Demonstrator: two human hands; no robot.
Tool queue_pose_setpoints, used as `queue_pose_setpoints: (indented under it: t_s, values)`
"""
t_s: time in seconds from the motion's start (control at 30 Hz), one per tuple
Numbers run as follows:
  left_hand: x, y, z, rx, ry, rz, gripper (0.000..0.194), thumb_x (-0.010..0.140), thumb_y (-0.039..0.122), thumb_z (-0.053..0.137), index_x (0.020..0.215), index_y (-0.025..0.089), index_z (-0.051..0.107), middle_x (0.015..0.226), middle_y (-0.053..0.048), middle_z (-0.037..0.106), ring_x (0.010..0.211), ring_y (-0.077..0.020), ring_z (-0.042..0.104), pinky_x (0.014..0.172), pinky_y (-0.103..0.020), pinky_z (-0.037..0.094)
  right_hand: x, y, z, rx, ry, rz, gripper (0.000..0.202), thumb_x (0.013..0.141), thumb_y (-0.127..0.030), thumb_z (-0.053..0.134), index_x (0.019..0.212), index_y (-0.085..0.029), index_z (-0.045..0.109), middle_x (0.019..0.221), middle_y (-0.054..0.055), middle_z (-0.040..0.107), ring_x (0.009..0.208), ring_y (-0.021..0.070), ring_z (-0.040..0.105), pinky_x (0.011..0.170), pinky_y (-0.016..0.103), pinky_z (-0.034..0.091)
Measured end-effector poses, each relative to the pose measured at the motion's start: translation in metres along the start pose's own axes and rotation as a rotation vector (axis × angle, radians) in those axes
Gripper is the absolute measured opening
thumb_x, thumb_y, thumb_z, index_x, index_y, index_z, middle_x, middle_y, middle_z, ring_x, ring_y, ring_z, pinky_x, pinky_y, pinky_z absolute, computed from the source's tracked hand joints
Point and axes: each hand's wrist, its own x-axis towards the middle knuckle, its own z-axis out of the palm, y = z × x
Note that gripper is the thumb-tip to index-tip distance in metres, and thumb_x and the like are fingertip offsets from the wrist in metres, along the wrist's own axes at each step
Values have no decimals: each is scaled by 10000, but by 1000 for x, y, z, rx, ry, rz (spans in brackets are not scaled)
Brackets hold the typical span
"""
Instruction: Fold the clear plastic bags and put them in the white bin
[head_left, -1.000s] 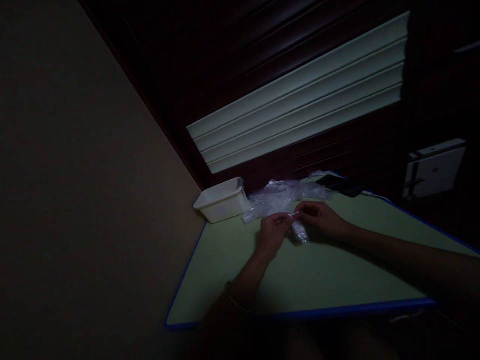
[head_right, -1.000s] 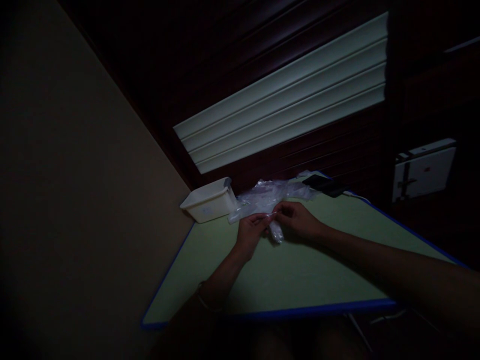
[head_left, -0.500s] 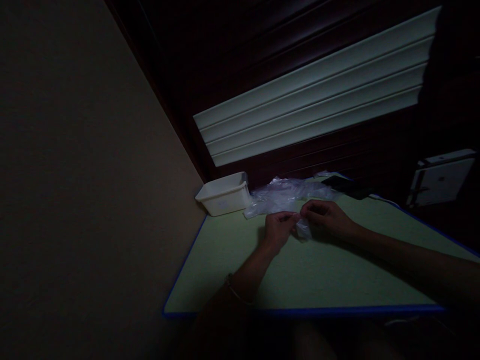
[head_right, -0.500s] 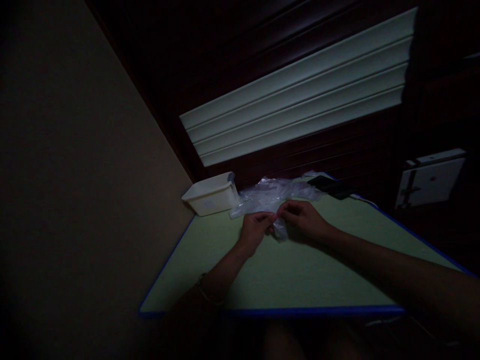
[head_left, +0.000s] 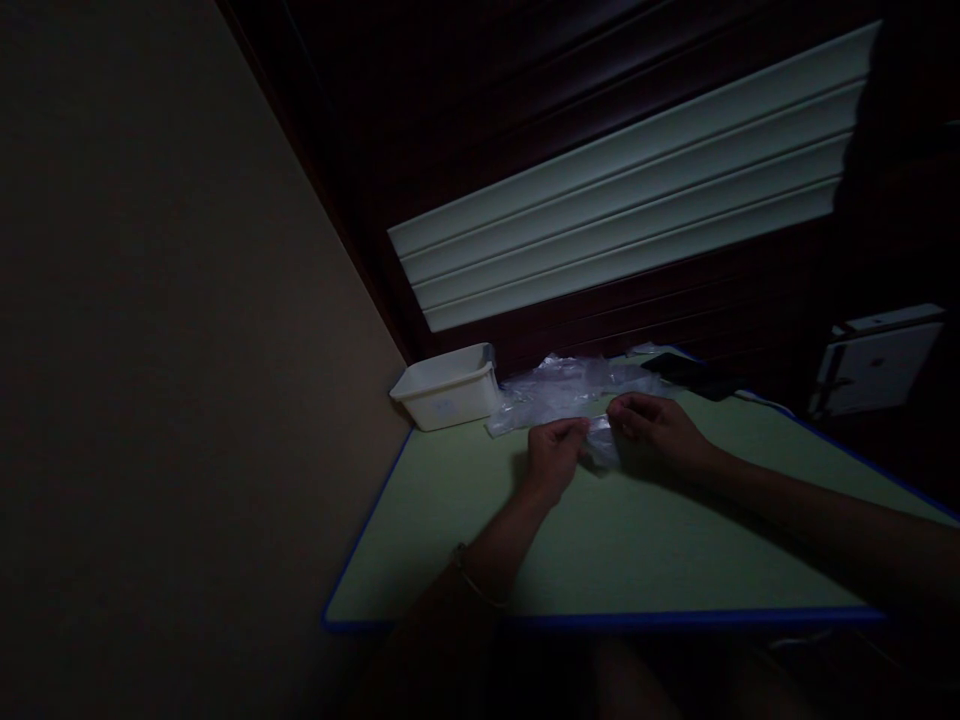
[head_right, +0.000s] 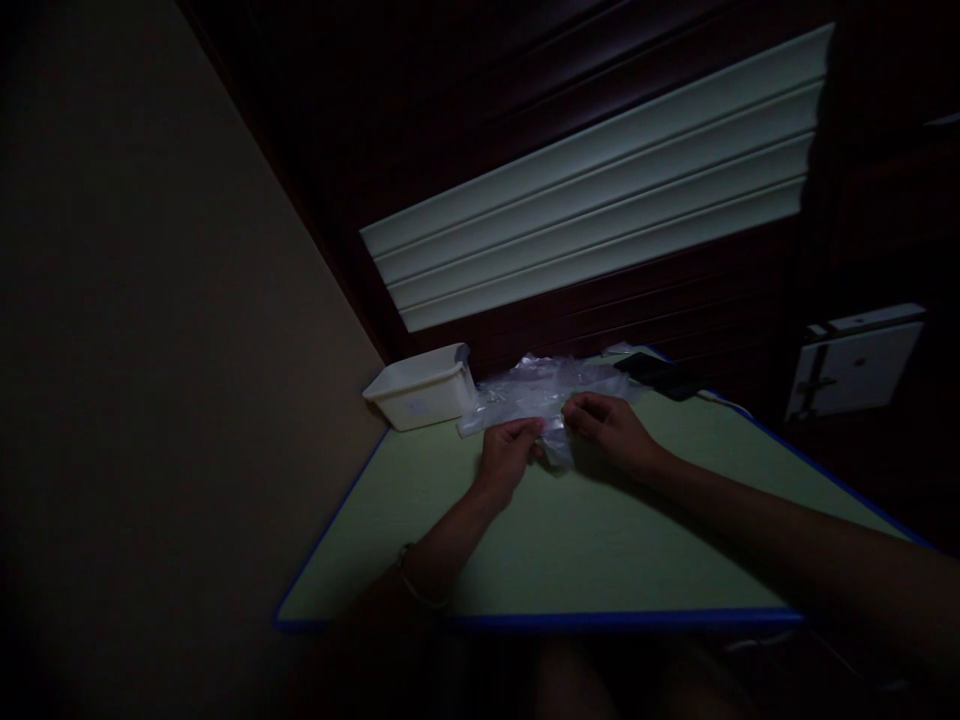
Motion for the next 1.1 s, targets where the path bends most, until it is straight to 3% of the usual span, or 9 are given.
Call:
queue_pose_setpoints:
  t_s: [0.1,0.3,0.5,0.77,1.1]
  values:
    - [1,-2,-3,2,14,-9,366,706,475,721,814,127,761,562,-27,620,487,-100,477,523,-247,382,0,1,-1,7,-14,1,375,806,-539,619,753,-168,627,681,7,576,581,120,456,563,277,377]
    - [0,-3,-2,12,-7,-17,331,736,439,699,832,128,757,588,-20,625,510,-95,487,538,-239,387,-3,1,5,17,-66,58,378,693,-517,738,780,-160,648,680,6,607,614,138,518,582,278,400]
    - [-1,1,1,-77,-97,-68,380,692,436,747,908,123,736,746,-51,690,537,-83,520,542,-225,405,-2,4,1,-16,-64,24,343,740,-498,706,760,-161,642,621,-17,558,563,117,469,545,268,367]
    - [-1,0,0,-30,-89,-112,306,692,387,741,782,97,709,578,-13,601,472,-69,475,474,-203,349,-2,3,4,-12,-69,-8,342,743,-493,695,802,-163,627,640,-18,560,568,117,474,538,265,364]
    - [-3,4,2,-51,-122,-89,318,678,401,759,741,99,681,603,-7,581,507,-65,478,487,-196,353,-3,4,3,-34,-90,-27,280,766,-439,676,795,-167,617,612,-21,551,544,114,475,507,255,364]
